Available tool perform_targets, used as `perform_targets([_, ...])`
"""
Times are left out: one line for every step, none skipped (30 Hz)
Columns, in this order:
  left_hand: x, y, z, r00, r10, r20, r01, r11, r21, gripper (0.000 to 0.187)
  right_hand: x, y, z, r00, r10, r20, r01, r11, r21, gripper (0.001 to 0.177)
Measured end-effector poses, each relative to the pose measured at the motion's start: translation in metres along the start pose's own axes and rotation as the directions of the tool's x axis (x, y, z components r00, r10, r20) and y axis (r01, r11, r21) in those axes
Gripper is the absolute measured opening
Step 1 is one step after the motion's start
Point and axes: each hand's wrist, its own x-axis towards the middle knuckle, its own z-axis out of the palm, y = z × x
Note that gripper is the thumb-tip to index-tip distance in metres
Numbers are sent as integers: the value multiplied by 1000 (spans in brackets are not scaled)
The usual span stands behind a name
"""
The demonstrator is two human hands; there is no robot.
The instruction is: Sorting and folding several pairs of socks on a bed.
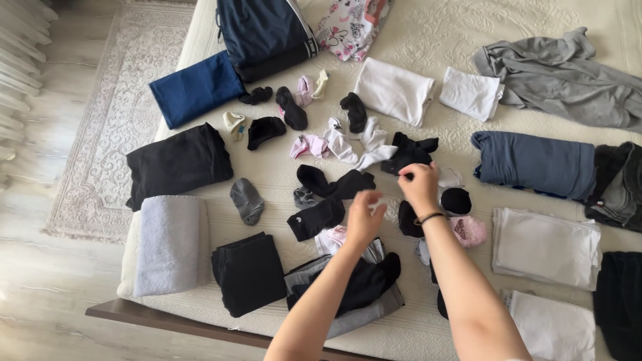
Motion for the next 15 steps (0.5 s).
perform_targets([3, 13, -8, 1000, 0, -1, 0, 1000, -1, 31, -7, -4, -10, 1000, -1, 1, 1, 1000, -1, 7])
perform_targets([7, 26, -16, 999, -9, -31, 8, 999, -50, 39, -14, -8, -20, 991, 113, 73, -128, 959, 252, 11])
perform_targets([14, 40, -23, 998, -10, -57, 5, 995, -99, 49, -17, -11, -31, 966, 202, 164, -256, 840, 477, 15])
perform_targets([20, 38, -28, 998, -2, -55, -4, 995, -100, 49, -24, -17, -40, 967, 200, 155, -251, 842, 478, 15])
perform_targets([23, 35, -32, 996, -82, 23, 85, 974, -211, 56, -35, -21, -50, 961, 114, 250, -258, 688, 678, 20])
perform_targets([27, 31, -36, 982, -154, 108, 180, 933, -311, 63, -45, -25, -59, 948, 6, 318, -281, 487, 827, 26])
perform_targets([25, 36, -46, 982, -153, 110, 180, 934, -310, 63, -48, -51, -78, 949, 7, 316, -280, 487, 828, 26])
perform_targets([24, 40, -55, 915, -265, 304, 367, 860, -353, 63, -50, -76, -97, 923, -16, 385, -329, 485, 810, 27])
perform_targets([22, 43, -64, 799, -347, 491, 548, 757, -356, 62, -53, -101, -115, 891, -40, 453, -379, 486, 787, 28])
perform_targets([16, 44, -69, 799, -347, 492, 548, 757, -355, 62, -60, -107, -115, 891, -39, 453, -379, 486, 787, 28])
perform_targets([14, 46, -75, 727, -360, 585, 602, 743, -291, 57, -64, -112, -112, 897, -88, 433, -334, 506, 795, 29])
perform_targets([12, 47, -81, 644, -370, 670, 648, 729, -220, 51, -67, -118, -109, 900, -137, 414, -288, 524, 801, 29])
perform_targets([8, 42, -80, 641, -373, 671, 652, 726, -219, 51, -75, -109, -95, 899, -134, 417, -293, 524, 800, 29])
perform_targets([4, 36, -79, 659, -353, 664, 612, 765, -200, 44, -82, -100, -81, 902, -97, 422, -331, 475, 816, 31])
perform_targets([0, 30, -80, 676, -335, 656, 571, 801, -179, 37, -90, -92, -65, 902, -59, 428, -366, 420, 830, 35])
